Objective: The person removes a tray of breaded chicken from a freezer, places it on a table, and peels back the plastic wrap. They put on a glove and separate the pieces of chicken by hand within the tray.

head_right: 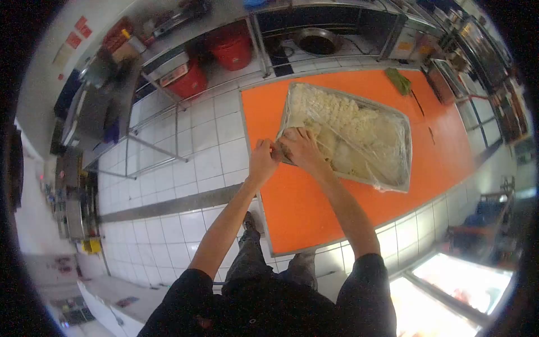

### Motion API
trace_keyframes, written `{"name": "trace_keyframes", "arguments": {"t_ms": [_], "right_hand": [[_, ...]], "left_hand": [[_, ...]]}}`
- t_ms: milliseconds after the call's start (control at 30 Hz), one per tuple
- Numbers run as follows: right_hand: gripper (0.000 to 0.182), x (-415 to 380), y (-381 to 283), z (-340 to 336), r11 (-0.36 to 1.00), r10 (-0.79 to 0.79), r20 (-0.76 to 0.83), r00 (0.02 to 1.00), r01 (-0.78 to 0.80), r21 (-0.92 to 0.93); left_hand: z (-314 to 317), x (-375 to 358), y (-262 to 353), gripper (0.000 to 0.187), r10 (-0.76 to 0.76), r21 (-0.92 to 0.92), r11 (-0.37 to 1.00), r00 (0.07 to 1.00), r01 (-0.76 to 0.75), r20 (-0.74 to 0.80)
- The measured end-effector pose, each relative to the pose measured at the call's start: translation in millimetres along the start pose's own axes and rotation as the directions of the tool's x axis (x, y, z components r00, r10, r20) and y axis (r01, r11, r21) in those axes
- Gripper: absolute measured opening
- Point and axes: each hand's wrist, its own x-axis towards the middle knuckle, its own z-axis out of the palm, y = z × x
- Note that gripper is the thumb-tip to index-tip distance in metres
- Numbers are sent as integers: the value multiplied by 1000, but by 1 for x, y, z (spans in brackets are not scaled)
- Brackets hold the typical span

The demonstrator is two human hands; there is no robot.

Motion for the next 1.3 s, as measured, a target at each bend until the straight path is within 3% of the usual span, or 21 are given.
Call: {"name": "trace_keyframes", "arguments": {"t_ms": [67, 200, 267, 300, 367, 400, 433, 467, 500, 567, 600, 667, 700, 733, 767, 800, 867, 967, 1067, 1200, 1300], "right_hand": [[24, 14, -2, 16, 997, -16, 122, 992, 25, -77], [16, 32, -24, 13, 989, 98, 108, 989, -84, -126], [11, 50, -30, 5, 993, 104, -36, 994, -105, -57], [11, 61, -32, 2, 972, 236, -126, 964, -231, 52], [10, 72, -30, -8, 855, 503, -262, 823, -430, 290], [10, 75, -23, -11, 844, 533, -329, 779, -462, 272], [10, 78, -11, -11, 832, 554, -396, 732, -492, 256], [10, 82, 2, -15, 821, 567, -457, 686, -517, 242], [12, 85, 16, -25, 816, 555, -521, 649, -547, 187], [18, 84, 38, -48, 766, 575, -601, 555, -623, 157], [18, 87, 44, -63, 730, 604, -622, 499, -659, 180], [17, 92, 48, -72, 593, 793, -479, 377, -660, 461], [16, 93, 53, -75, 498, 865, -387, 320, -639, 586], [21, 88, 67, -64, 469, 874, -319, 367, -467, 750], [25, 83, 79, -48, 563, 821, -370, 435, -506, 654], [30, 78, 87, -33, 644, 762, -403, 506, -537, 544], [45, 83, 51, -26, 724, 688, -420, 592, -523, 449], [53, 94, 26, -9, 810, 497, -406, 767, -578, -102], [52, 101, 41, 13, 785, 541, -300, 786, -600, -156], [19, 112, 74, 12, 793, 575, -157, 803, -594, -135], [17, 127, 79, -13, 737, 673, 191, 714, -669, -99]], "left_hand": [[-12, 10, -24, 39, 46, -170, 985, 998, -38, 42], [-72, -15, -81, 37, 32, -585, 811, 998, 7, 57], [-116, -49, -136, 36, 13, -584, 810, 994, 55, 111], [-124, -72, -185, 33, 47, -447, 894, 997, -16, 59], [-170, -124, -254, 31, -178, -435, 862, 959, 260, 221], [-152, -168, -359, 34, -104, -252, 955, 975, 153, 196], [-186, -196, -376, 33, -378, -279, 857, 897, 432, 228], [-199, -228, -433, 27, -472, -269, 802, 842, 533, 261], [-239, -235, -424, 23, -686, -287, 574, 642, 767, 342], [-289, -247, -443, 23, -827, -430, 347, 488, 833, 279], [-311, -241, -442, 24, -845, -459, 336, 479, 822, 240], [-341, -214, -441, 27, -890, -456, 336, 437, 824, 134], [-348, -200, -453, 35, -840, -443, 410, 519, 797, 157], [-353, -178, -473, 31, -785, -450, 447, 580, 773, 218], [-352, -155, -492, 27, -721, -457, 481, 634, 749, 279], [-342, -129, -493, 22, -631, -633, 492, 746, 598, 213], [-328, -58, -419, 20, -633, -470, 628, 758, 621, 155], [-280, 22, -391, 25, -338, -422, 800, 901, 427, 272], [-239, 89, -309, 23, -144, -457, 826, 908, 330, 394], [-189, 162, -251, 25, 102, -458, 875, 867, 155, 488], [-183, 200, -224, 25, 108, -412, 895, 814, 170, 571]]}}
